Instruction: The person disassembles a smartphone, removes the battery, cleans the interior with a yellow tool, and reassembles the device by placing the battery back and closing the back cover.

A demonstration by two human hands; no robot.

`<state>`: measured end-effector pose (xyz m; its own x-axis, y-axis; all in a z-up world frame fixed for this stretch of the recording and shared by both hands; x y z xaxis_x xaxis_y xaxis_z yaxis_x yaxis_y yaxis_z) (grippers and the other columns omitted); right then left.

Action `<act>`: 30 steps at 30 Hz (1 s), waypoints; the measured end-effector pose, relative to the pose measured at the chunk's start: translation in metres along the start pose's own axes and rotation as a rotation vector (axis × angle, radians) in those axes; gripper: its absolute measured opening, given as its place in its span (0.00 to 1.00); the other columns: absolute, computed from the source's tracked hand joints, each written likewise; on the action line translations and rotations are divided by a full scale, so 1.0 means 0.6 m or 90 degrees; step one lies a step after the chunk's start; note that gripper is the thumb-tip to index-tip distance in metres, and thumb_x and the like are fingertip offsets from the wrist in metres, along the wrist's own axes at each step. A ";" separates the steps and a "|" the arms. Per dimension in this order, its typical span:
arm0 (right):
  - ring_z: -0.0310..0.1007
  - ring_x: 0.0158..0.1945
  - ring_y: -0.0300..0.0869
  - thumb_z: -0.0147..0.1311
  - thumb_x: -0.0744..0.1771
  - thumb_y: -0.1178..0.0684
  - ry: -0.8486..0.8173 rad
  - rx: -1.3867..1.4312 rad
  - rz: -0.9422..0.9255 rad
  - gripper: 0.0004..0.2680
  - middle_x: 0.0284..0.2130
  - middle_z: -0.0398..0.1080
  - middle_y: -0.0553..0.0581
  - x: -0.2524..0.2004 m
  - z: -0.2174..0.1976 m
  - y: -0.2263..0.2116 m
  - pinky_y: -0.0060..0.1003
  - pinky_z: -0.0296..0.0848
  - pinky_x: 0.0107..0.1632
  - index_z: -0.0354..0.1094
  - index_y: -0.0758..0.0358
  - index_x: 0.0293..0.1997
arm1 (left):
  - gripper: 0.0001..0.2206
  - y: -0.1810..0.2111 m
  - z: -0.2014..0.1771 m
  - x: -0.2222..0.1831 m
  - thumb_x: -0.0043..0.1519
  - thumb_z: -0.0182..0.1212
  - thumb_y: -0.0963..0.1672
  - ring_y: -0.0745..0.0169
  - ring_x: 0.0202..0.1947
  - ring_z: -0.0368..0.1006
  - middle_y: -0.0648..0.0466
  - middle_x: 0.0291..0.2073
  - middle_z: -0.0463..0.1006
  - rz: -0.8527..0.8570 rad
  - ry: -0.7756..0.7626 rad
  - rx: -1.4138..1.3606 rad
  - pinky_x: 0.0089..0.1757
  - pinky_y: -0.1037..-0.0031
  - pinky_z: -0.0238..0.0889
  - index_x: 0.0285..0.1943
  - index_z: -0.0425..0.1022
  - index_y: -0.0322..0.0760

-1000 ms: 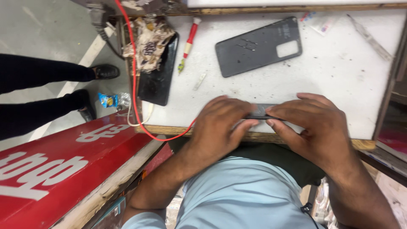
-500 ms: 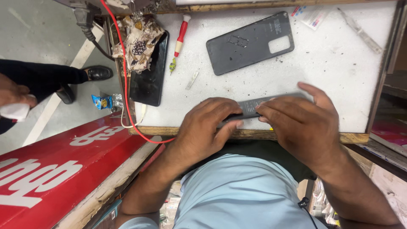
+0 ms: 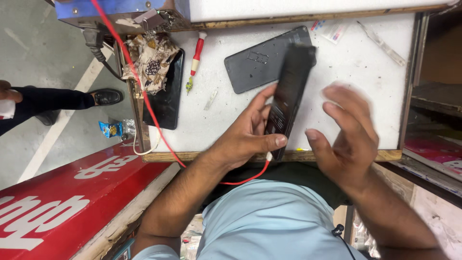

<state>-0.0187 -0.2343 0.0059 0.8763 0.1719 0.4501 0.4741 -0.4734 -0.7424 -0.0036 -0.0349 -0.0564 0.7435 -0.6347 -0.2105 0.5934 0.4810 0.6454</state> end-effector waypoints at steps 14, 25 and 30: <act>0.80 0.32 0.36 0.58 0.68 0.56 -0.093 0.043 0.335 0.10 0.33 0.80 0.60 -0.047 0.034 -0.009 0.25 0.74 0.25 0.75 0.67 0.54 | 0.51 -0.003 0.019 -0.010 0.59 0.71 0.39 0.58 0.63 0.68 0.44 0.60 0.66 0.107 0.140 0.127 0.63 0.63 0.67 0.83 0.30 0.38; 0.83 0.34 0.41 0.59 0.68 0.57 -0.107 -0.132 0.275 0.08 0.31 0.79 0.59 -0.025 0.029 -0.028 0.30 0.79 0.31 0.75 0.65 0.52 | 0.53 -0.037 0.018 -0.015 0.61 0.72 0.40 0.60 0.63 0.69 0.45 0.60 0.66 0.188 0.179 0.381 0.65 0.64 0.67 0.82 0.24 0.37; 0.82 0.34 0.41 0.57 0.69 0.56 -0.108 -0.127 0.276 0.07 0.33 0.79 0.60 -0.021 0.033 -0.033 0.29 0.80 0.30 0.73 0.67 0.51 | 0.52 -0.038 0.024 -0.015 0.61 0.73 0.42 0.61 0.61 0.71 0.45 0.58 0.66 0.169 0.206 0.366 0.62 0.65 0.72 0.82 0.27 0.36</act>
<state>-0.0373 -0.2103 0.0053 0.9983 0.0533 0.0223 0.0528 -0.6858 -0.7258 -0.0280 -0.0488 -0.0588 0.9476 -0.2859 -0.1427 0.1894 0.1429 0.9714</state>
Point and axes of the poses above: each hand's wrist, its own x-axis towards the middle knuckle, its own z-axis out of the palm, y = z × x, the point moved 2 cm from there along x, towards the middle knuckle
